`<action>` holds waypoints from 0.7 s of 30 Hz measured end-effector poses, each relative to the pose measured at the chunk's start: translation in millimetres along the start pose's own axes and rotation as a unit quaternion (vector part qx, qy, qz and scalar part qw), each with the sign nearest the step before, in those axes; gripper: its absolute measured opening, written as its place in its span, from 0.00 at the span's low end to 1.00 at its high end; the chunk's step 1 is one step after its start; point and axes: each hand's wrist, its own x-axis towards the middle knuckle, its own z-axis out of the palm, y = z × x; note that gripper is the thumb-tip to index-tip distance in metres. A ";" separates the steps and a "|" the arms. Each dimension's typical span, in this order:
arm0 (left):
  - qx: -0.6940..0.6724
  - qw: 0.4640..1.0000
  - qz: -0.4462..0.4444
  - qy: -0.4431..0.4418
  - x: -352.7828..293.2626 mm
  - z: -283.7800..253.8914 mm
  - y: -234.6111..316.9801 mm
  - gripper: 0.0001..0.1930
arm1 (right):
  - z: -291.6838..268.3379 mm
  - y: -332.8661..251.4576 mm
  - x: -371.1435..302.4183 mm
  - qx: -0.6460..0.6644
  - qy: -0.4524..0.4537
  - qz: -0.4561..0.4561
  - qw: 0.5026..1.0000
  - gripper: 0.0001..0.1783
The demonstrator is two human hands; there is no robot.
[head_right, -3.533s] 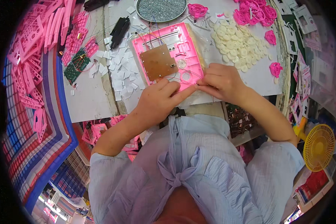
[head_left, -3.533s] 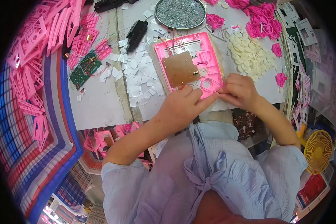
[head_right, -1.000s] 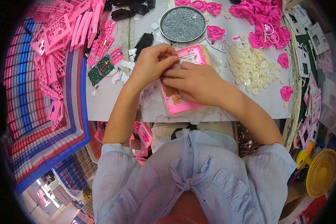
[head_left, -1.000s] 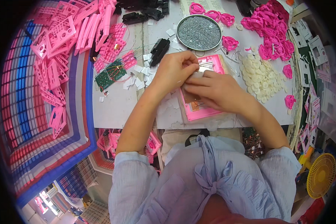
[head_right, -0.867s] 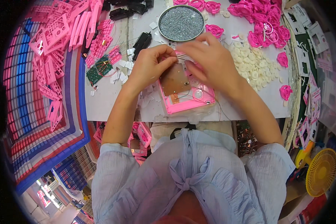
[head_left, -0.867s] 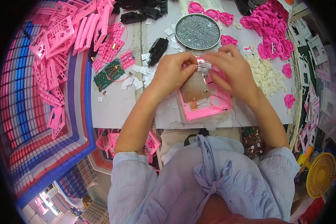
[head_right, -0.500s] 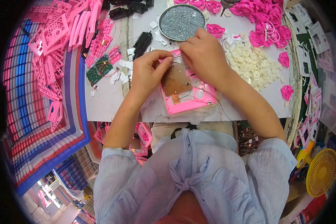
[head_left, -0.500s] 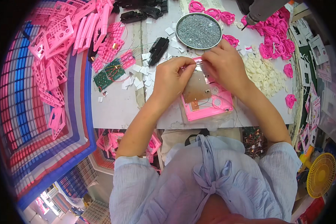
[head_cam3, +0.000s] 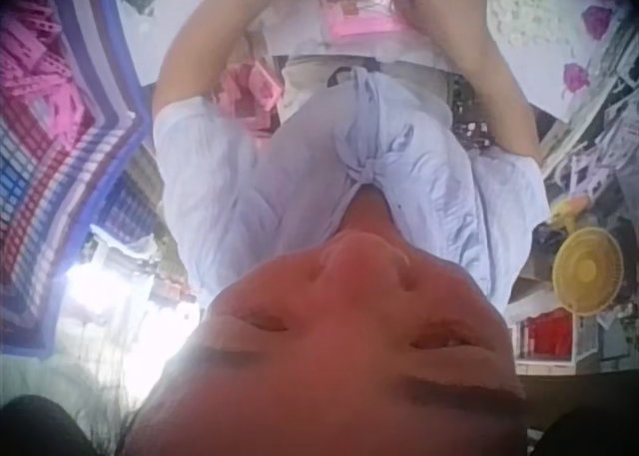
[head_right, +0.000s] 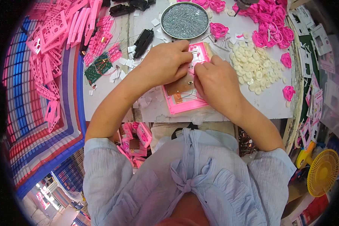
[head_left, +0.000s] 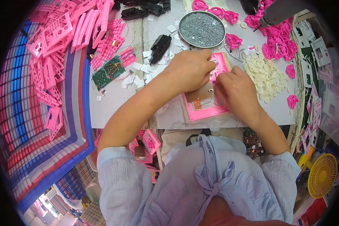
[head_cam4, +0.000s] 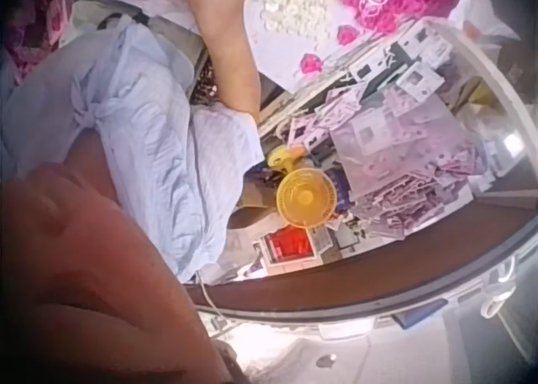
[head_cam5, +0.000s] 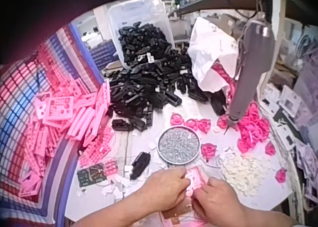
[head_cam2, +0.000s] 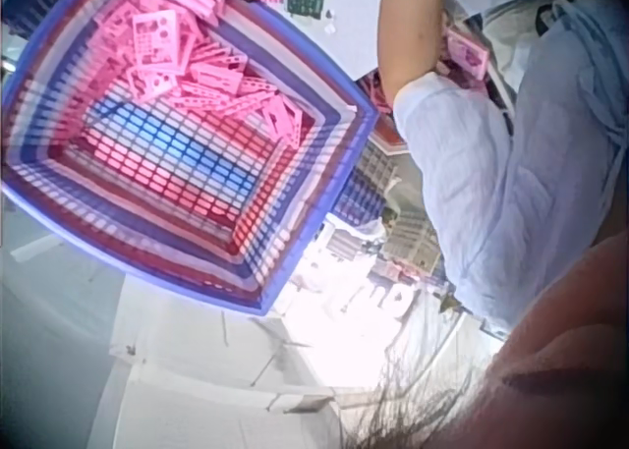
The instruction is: Assembling components into a pink plastic toy case using an electric screwdriver.
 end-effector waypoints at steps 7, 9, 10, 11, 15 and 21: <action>0.080 0.989 0.048 -0.117 14.7 2.1 11.5 0.07 | 1.2 -0.9 -0.5 0.027 0.045 -0.004 0.999 0.06; 0.081 0.985 0.041 -0.148 16.9 1.3 13.6 0.08 | 2.7 1.3 -3.7 0.048 0.043 0.004 0.998 0.07; 0.081 0.982 0.039 -0.164 18.9 0.6 14.6 0.08 | 3.1 1.9 -4.9 0.057 0.043 0.008 0.997 0.07; 0.076 0.979 0.010 -0.191 22.6 0.2 14.4 0.09 | 3.2 2.5 -4.6 0.061 0.041 0.013 0.997 0.07; 0.063 0.946 -0.122 -0.294 50.0 -16.5 10.5 0.10 | -0.1 7.5 1.0 0.051 0.019 0.014 0.998 0.07; 0.022 0.925 -0.202 -0.321 61.9 -22.0 -2.8 0.09 | 7.6 20.9 13.8 0.127 0.014 -0.001 0.992 0.07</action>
